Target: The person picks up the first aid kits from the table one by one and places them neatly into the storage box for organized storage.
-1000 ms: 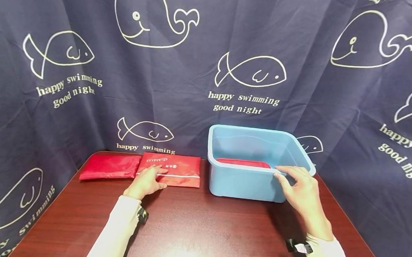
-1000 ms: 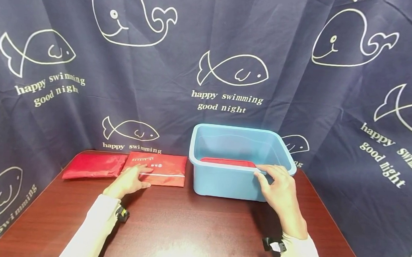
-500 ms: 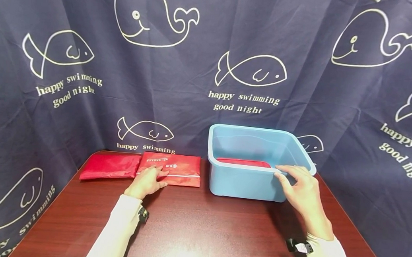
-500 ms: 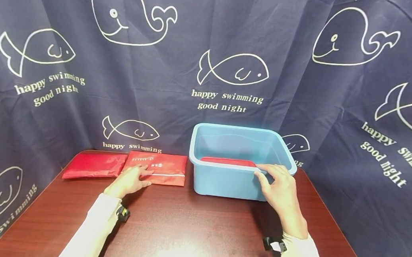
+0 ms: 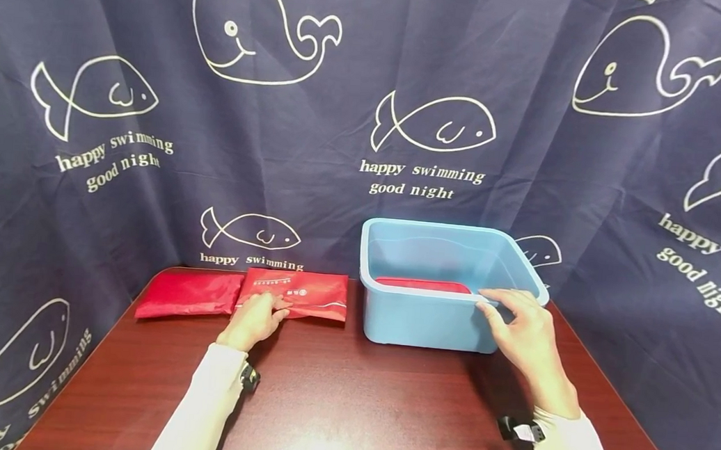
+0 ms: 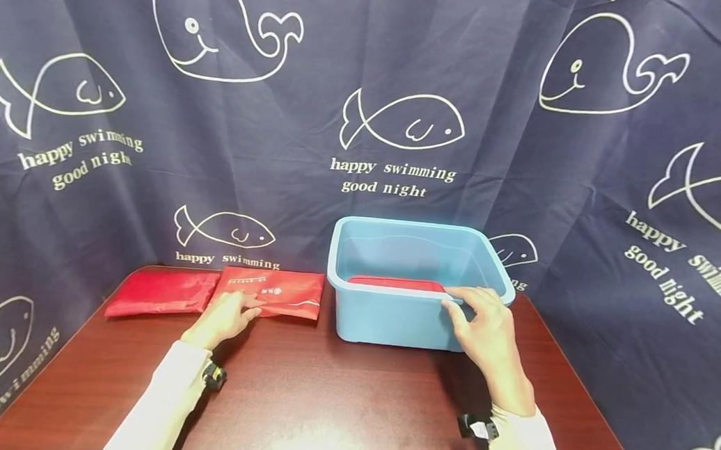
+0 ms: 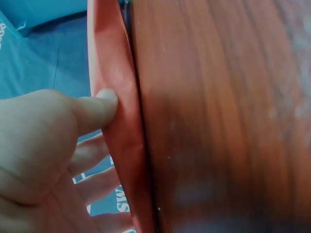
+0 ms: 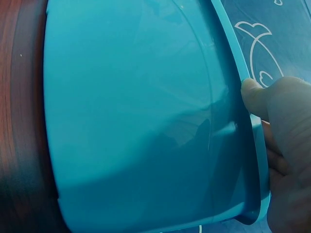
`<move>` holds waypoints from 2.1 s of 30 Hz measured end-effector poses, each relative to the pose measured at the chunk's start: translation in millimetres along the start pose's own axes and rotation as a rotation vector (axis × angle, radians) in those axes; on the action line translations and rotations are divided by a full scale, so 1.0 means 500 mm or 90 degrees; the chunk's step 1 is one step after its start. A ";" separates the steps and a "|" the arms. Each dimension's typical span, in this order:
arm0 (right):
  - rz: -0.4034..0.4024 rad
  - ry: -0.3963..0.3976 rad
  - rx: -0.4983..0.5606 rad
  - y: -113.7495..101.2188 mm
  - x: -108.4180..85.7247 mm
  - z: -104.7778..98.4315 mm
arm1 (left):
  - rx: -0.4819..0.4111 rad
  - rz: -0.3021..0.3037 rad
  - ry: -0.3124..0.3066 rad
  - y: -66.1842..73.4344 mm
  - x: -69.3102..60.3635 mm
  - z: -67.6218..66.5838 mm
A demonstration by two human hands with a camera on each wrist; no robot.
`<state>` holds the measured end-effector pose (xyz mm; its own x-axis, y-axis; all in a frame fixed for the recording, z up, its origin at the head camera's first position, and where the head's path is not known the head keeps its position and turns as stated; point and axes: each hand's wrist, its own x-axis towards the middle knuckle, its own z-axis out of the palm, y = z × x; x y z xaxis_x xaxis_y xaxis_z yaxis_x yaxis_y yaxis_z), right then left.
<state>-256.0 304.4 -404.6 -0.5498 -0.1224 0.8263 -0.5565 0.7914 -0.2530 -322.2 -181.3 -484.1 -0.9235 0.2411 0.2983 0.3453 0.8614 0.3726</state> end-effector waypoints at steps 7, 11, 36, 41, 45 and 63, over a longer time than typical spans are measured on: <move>-0.001 0.005 0.000 -0.001 0.001 0.002 | -0.009 0.001 0.005 -0.002 0.001 0.000; 0.000 0.002 -0.004 0.000 0.000 0.002 | -0.023 -0.004 0.020 -0.003 0.002 0.001; -0.007 0.003 0.000 0.005 0.000 0.005 | -0.029 0.003 0.109 -0.001 0.010 -0.008; -0.005 0.002 0.001 0.002 0.001 0.003 | -0.042 0.010 0.125 0.002 0.013 -0.015; -0.004 0.002 0.001 0.000 0.001 0.002 | -0.046 0.003 0.138 0.005 0.013 -0.020; 0.017 -0.013 -0.004 0.001 -0.001 0.003 | -0.099 0.001 0.214 0.030 0.013 -0.057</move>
<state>-256.9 303.7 -406.1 -0.5767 -0.1136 0.8090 -0.5375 0.7985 -0.2710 -318.2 -179.7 -451.3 -0.8255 0.0594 0.5613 0.3913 0.7769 0.4933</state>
